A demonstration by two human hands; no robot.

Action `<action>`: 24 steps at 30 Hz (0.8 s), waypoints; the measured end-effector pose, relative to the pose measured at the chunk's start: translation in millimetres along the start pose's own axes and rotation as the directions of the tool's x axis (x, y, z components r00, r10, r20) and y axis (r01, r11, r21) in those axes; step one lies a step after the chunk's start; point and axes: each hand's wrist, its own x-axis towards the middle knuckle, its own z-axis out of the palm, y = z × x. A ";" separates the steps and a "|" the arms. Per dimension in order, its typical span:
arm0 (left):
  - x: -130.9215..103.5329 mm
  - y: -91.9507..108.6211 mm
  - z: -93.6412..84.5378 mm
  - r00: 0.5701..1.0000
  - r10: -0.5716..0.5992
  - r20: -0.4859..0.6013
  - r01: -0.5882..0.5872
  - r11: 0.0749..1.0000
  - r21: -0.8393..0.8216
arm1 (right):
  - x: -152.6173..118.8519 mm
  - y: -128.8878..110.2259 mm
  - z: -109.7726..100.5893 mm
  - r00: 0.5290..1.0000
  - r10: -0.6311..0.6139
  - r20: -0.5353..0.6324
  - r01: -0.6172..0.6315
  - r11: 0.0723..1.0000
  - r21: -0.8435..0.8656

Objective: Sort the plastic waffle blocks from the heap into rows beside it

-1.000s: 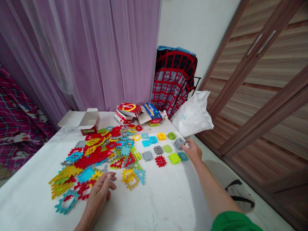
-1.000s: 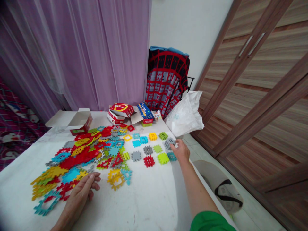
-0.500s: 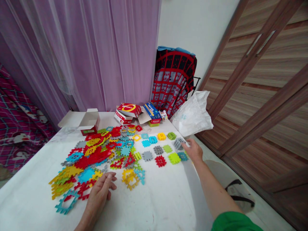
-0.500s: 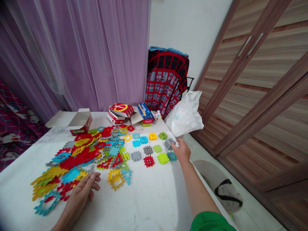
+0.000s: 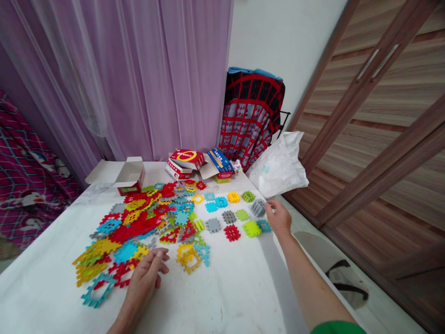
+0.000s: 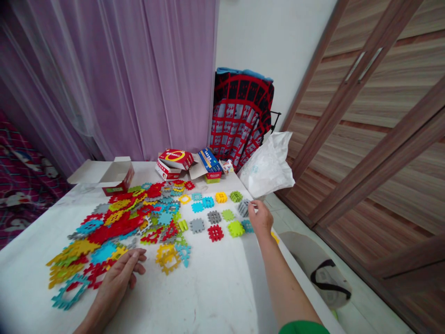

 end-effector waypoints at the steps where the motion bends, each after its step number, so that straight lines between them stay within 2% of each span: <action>1: 0.0 0.1 0.2 1.000 -0.001 -0.003 0.001 1.000 0.001 | -6.0 -6.8 1.8 1.000 -0.022 0.003 0.021 0.999 0.039; 4: 0.5 -0.9 0.6 1.000 -0.001 -0.010 0.001 1.000 0.007 | -33.0 -31.9 11.8 0.996 -0.091 0.013 0.087 0.978 0.191; 8: 2.4 -5.6 1.7 1.000 0.005 -0.016 -0.005 1.000 0.001 | -82.1 -69.3 33.0 0.973 -0.229 0.015 0.207 0.906 0.370; 14: 3.1 -10.6 3.3 0.999 0.022 -0.028 -0.023 0.999 -0.028 | -141.8 -104.9 56.5 0.897 -0.441 -0.001 0.401 0.814 0.420; 20: 0.1 -7.8 6.7 0.997 0.079 -0.027 -0.079 0.997 0.009 | -171.9 -119.8 56.6 0.786 -0.616 0.050 0.526 0.709 0.469; 24: -1.9 -4.0 9.9 0.993 0.103 -0.054 -0.101 0.994 0.037 | -174.0 -120.3 56.7 0.778 -0.627 0.048 0.530 0.695 0.486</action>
